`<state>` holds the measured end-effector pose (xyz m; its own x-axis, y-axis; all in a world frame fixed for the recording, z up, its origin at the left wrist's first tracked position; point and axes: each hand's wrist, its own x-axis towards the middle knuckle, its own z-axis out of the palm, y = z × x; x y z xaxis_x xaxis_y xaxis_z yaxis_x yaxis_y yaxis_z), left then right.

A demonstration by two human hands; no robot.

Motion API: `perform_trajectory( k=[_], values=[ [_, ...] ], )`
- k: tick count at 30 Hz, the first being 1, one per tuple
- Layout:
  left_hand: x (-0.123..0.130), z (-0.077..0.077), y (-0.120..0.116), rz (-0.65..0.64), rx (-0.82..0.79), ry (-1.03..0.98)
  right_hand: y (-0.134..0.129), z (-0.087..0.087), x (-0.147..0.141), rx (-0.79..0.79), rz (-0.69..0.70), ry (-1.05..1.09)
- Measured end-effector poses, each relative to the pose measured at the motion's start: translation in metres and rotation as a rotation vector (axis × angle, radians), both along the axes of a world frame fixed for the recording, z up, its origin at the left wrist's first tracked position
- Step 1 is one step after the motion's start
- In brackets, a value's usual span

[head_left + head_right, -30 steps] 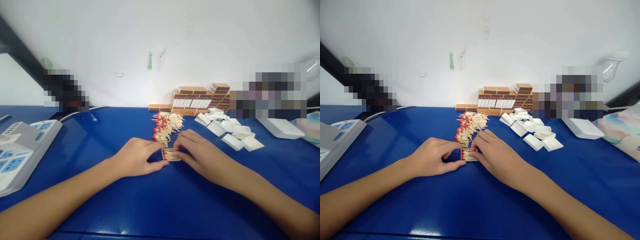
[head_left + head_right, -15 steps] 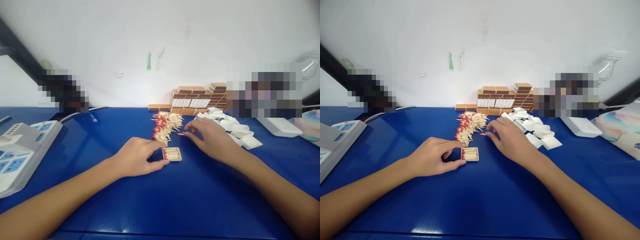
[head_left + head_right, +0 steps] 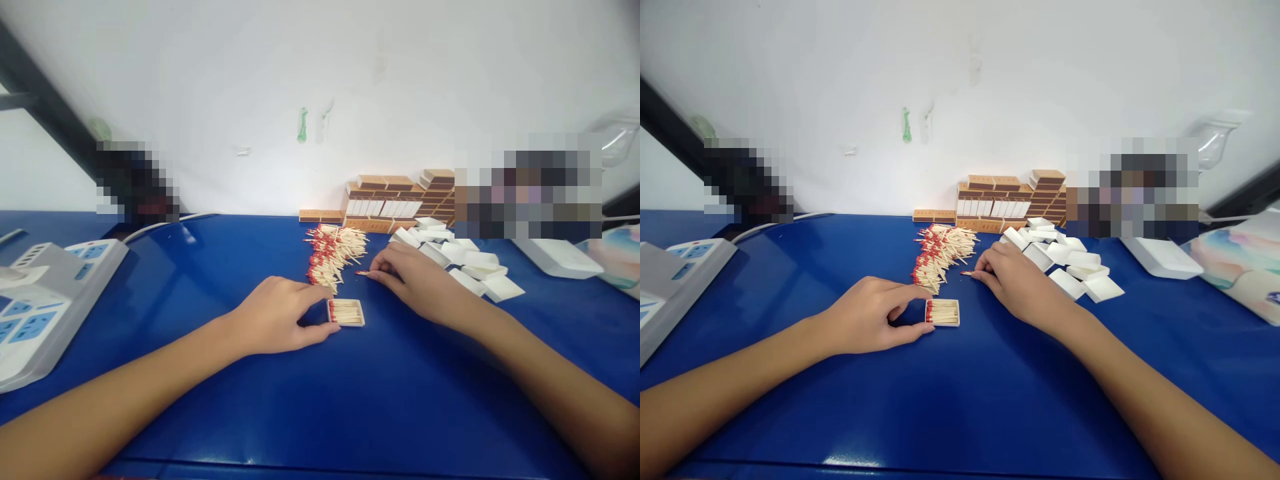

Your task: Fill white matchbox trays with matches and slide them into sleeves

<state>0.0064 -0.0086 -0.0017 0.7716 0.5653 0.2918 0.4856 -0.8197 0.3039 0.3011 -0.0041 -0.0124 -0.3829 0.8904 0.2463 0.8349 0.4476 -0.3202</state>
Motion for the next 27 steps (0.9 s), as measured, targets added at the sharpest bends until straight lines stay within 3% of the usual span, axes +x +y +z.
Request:
perform_trajectory(
  k=[10,20,27],
  values=[
    [-0.001,-0.002,0.0,-0.012,0.066,-0.089,-0.004,0.013,0.0,-0.098,-0.033,0.012],
    [0.0,-0.003,-0.001,-0.034,0.069,-0.077,-0.006,0.014,-0.002,-0.14,-0.019,-0.008],
    [-0.001,-0.004,-0.001,-0.038,0.097,-0.077,-0.007,0.02,0.007,-0.084,-0.01,-0.017]
  ],
)
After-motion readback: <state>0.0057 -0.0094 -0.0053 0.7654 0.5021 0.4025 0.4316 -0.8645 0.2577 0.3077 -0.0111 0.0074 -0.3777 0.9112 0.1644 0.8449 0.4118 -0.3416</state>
